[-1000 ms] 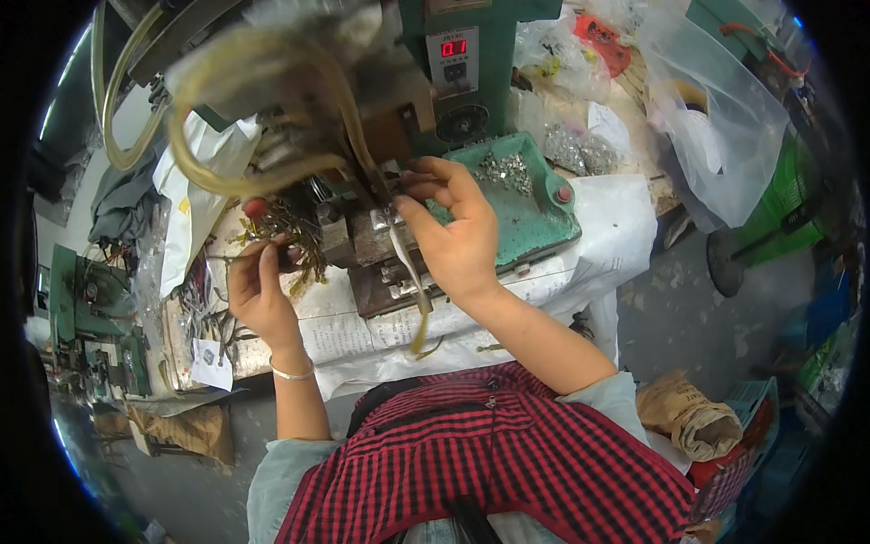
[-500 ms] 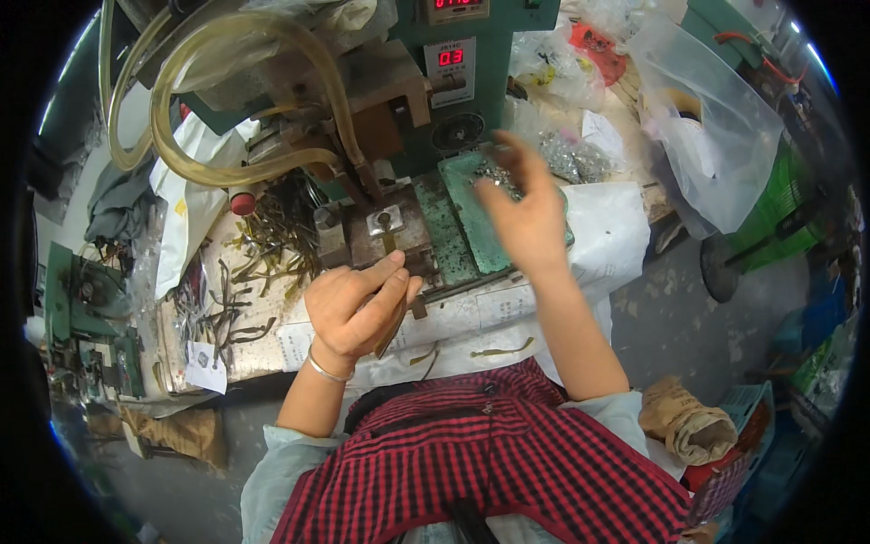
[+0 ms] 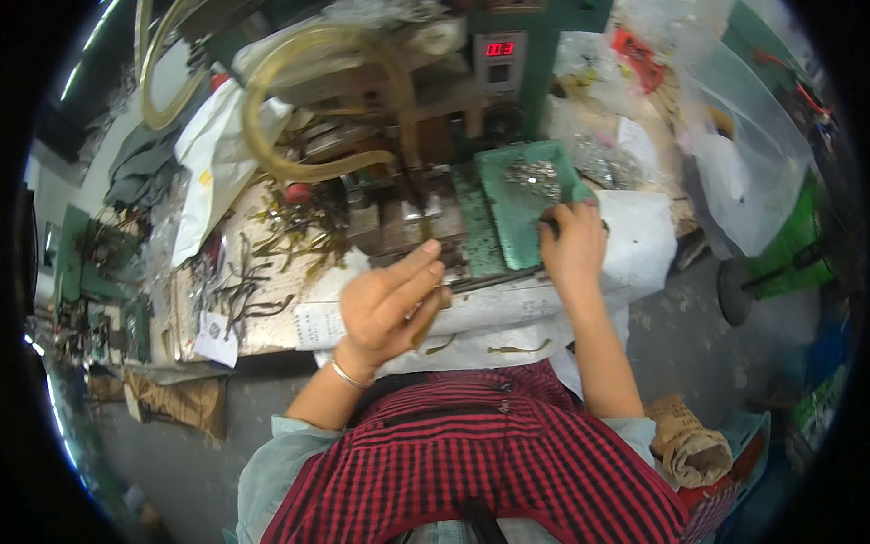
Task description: The person repeatedly picks small shiny components from a green tray and places them into a press machine, then removes the assembled items. The person also briefly adjusts a white sack on the table.
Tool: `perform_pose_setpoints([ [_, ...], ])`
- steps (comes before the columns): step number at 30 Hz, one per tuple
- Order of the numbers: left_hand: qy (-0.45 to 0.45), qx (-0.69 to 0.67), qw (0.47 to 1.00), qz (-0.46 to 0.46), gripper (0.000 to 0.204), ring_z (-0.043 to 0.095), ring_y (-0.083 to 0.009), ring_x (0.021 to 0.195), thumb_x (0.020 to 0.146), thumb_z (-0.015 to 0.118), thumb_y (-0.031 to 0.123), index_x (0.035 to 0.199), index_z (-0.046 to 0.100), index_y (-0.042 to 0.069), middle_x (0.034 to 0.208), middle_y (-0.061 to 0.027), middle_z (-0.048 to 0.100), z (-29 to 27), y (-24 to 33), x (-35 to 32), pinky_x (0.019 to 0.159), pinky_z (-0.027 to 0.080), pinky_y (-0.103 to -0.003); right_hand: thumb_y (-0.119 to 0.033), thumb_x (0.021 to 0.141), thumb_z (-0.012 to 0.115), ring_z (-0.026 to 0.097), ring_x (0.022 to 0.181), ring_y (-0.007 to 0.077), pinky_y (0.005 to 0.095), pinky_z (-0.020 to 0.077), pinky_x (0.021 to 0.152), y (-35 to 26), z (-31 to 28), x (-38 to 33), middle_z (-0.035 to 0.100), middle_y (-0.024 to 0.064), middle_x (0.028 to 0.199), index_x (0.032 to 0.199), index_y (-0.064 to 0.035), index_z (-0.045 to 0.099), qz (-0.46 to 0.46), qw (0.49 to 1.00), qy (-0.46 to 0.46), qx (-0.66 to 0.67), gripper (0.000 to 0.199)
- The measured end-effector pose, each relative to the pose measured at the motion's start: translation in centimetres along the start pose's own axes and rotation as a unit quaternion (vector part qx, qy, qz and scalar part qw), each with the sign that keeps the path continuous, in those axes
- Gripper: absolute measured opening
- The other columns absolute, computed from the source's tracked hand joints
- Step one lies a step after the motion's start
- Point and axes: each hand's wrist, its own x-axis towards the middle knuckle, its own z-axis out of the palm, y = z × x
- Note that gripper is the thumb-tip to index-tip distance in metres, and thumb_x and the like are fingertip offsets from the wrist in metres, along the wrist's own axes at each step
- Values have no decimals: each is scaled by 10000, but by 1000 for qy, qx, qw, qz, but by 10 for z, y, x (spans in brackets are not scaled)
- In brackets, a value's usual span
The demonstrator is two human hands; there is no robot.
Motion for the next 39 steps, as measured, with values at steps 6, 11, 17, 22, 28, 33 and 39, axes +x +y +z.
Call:
perform_pose_setpoints([
  [6, -47, 229, 967, -103, 273, 669, -218, 681, 803, 833, 68, 1063, 751, 56, 1059, -129, 778, -54, 12, -42, 579, 500, -288, -84, 828, 736, 660, 903, 344, 460, 503, 864, 3, 9, -6, 701, 123, 907, 933, -53, 713, 43, 996, 15, 75, 112],
  [11, 116, 212, 939, -244, 80, 665, -332, 853, 879, 744, 73, 955, 733, 54, 1010, -135, 729, -78, -83, -14, 743, 530, -369, -34, 879, 686, 670, 874, 318, 401, 517, 853, -1, 6, 6, 717, 128, 930, 1012, -48, 742, -21, 985, 87, 149, 145],
  [17, -30, 381, 886, -263, 81, 593, -345, 927, 811, 714, 71, 879, 745, 99, 972, -112, 622, -28, -158, -49, 785, 488, -465, -50, 938, 681, 708, 889, 254, 342, 531, 836, -11, 13, 5, 749, 138, 990, 1088, -33, 763, 86, 954, 29, 285, 172],
  [22, -98, 317, 926, -178, 166, 588, -345, 942, 802, 665, 56, 945, 737, 101, 1002, -117, 629, -32, -197, -73, 803, 485, -462, -56, 915, 713, 706, 831, 218, 327, 541, 813, 11, -19, -28, 751, 125, 941, 1087, -6, 741, 150, 966, 43, 207, 182],
  [28, -94, 252, 956, -118, 223, 643, -335, 963, 807, 739, 23, 1014, 777, 98, 1044, -125, 689, -54, -193, -64, 822, 526, -427, -35, 913, 701, 704, 874, 199, 327, 539, 833, -3, -33, -30, 742, 96, 928, 1051, -6, 731, 116, 934, 60, 331, 144],
  [33, 53, 169, 967, -184, 76, 677, -243, 884, 933, 725, 15, 1009, 724, 20, 1045, -114, 724, -49, -176, -62, 787, 524, -329, 2, 903, 694, 709, 970, 221, 322, 533, 877, -85, -44, 20, 740, 114, 1021, 1068, 13, 706, -96, 924, 31, 369, 166],
  [39, 255, -199, 866, -380, 52, 679, -140, 787, 993, 675, 3, 1015, 643, -31, 950, -123, 732, -38, -101, -34, 698, 567, -254, -3, 895, 712, 716, 992, 205, 319, 536, 883, -125, -15, 28, 731, 133, 1103, 1276, 27, 595, -14, 871, 29, 490, 400],
])
